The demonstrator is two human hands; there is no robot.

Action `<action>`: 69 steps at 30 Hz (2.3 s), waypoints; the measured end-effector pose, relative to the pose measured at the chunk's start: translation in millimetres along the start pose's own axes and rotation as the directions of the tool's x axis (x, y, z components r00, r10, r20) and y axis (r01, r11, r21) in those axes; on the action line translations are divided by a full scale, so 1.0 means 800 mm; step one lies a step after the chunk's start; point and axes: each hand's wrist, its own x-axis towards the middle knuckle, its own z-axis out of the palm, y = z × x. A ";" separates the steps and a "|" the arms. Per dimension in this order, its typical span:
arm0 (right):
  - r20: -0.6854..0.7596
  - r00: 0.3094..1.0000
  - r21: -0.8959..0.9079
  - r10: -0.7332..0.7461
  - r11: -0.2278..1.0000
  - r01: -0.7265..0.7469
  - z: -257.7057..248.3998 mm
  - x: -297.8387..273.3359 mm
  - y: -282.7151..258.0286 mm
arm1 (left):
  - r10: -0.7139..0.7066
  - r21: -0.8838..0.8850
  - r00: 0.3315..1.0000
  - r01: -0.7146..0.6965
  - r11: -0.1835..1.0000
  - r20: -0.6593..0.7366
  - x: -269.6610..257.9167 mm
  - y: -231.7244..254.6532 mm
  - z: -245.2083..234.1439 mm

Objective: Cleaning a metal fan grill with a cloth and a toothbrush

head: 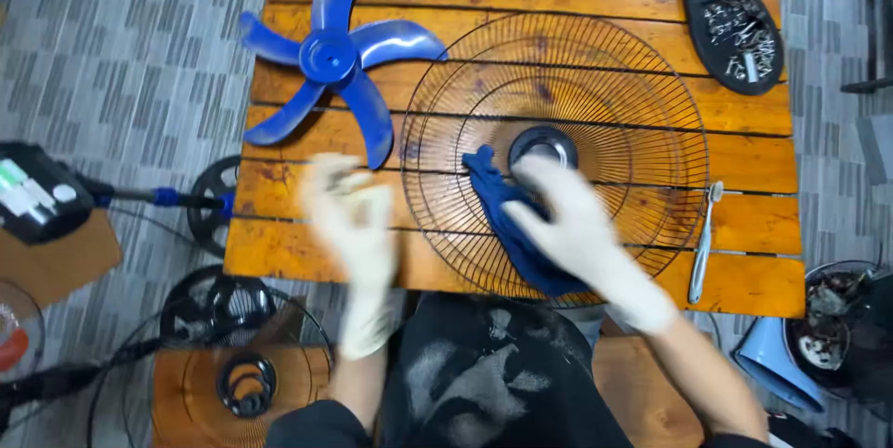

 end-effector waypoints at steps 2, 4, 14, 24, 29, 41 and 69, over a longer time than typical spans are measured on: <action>0.127 0.992 -0.136 -0.025 0.990 0.043 0.066 -0.006 0.038 | -0.163 0.046 0.986 0.161 0.986 0.031 -0.048 -0.066 0.024; 0.242 0.970 -0.263 -0.037 0.959 0.102 0.106 -0.013 0.061 | -0.314 0.092 0.947 0.308 0.947 0.062 -0.073 -0.109 0.036; 0.322 0.947 -0.419 0.010 0.898 0.133 0.078 -0.005 0.070 | -0.433 -0.137 0.834 0.500 0.855 0.342 -0.060 -0.178 0.060; -0.184 0.966 -0.417 -0.183 0.904 0.092 0.140 0.116 0.087 | -0.285 -0.477 0.885 0.443 0.759 0.368 -0.078 -0.249 0.048; 0.095 0.991 -0.286 -0.095 0.951 0.119 0.161 0.044 0.052 | -0.303 -0.524 0.903 0.424 0.738 0.304 -0.091 -0.282 0.042; 0.373 0.924 -0.456 0.079 0.883 0.109 0.055 -0.095 0.069 | -0.281 -0.533 0.920 0.387 0.752 0.272 -0.090 -0.257 0.047; -0.001 0.951 -0.476 -0.308 0.837 0.271 0.175 0.034 0.087 | -0.265 -0.515 0.928 0.366 0.775 0.260 -0.092 -0.259 0.046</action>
